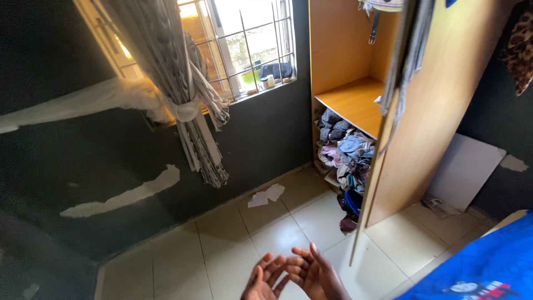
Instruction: Organizing and folding various items of clothing from a closet onto a bed.
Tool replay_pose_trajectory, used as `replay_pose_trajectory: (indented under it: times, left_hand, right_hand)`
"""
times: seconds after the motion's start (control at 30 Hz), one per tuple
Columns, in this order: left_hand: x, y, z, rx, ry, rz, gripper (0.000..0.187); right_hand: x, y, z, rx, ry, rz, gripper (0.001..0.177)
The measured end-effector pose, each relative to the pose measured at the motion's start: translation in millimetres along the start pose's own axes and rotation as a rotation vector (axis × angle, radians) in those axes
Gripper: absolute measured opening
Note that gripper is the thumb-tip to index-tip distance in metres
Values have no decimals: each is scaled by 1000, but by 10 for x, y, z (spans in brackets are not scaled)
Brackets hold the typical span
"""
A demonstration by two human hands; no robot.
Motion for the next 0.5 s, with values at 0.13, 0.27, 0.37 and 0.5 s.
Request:
replay_pose_trajectory:
  times: [0.13,0.27,0.37,0.5]
  left_hand:
    - [60,648,-438,30,8,-87,65]
    - [161,1450,-936,177,-5,-99,64]
    - [-19,2134,-1233,193,20,-59,64]
    - [-264,3064,-1479,80,-1,-61,64]
  right_hand:
    - [150,623,-185,-72,23,-2,56]
    - [356,1413,-396,-61,13,19,58]
    - [585,2062,-306,22,15,54,57]
    - [1110,2672,146,21,10,15,55]
Point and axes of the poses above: each hand's wrist, its own y-axis towards the middle knuckle, its own z-axis out of the palm, x = y × z, the point moved 8 cm from there along y, towards the middle knuckle, and after that the axes turned 4 degrees about -x, right-handed, at the moved point
